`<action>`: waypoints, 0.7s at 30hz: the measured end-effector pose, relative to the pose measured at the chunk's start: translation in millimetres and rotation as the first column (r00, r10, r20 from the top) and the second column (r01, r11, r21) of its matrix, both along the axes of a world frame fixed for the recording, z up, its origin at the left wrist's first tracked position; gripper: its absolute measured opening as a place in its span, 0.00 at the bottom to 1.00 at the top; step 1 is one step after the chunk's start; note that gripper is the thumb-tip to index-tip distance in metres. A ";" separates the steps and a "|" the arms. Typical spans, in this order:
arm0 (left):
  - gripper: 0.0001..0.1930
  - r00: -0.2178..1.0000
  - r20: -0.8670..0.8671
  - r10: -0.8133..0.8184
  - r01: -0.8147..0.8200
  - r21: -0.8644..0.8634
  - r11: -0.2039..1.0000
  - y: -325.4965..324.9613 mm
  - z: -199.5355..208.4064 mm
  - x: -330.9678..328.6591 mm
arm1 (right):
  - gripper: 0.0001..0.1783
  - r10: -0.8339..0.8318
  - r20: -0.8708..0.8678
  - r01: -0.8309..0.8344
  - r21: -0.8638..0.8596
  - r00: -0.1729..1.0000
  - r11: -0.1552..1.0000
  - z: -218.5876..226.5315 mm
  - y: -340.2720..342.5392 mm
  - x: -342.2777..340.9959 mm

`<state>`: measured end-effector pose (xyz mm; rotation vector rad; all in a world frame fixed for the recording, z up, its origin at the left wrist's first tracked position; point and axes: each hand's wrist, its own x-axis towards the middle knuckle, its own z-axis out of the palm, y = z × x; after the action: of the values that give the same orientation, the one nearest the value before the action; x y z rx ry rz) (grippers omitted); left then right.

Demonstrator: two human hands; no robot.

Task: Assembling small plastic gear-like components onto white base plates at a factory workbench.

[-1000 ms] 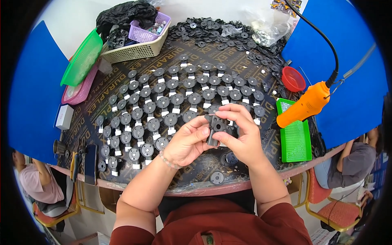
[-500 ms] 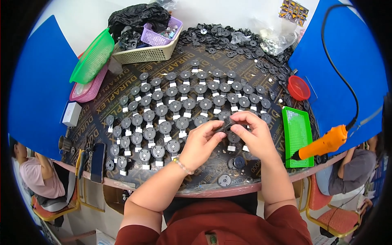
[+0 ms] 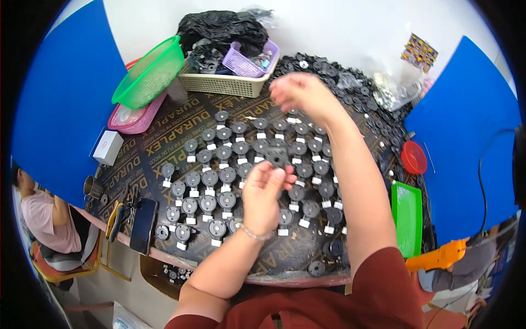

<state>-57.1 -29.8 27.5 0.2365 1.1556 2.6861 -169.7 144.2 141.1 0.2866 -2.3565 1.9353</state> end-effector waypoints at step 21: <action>0.35 0.971 0.075 -0.228 0.221 0.095 0.971 15.7 -2.6 21.0 | 0.13 0.063 -0.237 0.184 0.874 0.970 0.450 -50.1 37.7 -293.8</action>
<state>-36.1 -14.1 24.9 0.2474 0.9289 2.5224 -463.5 181.9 91.1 0.4339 -2.8929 0.3490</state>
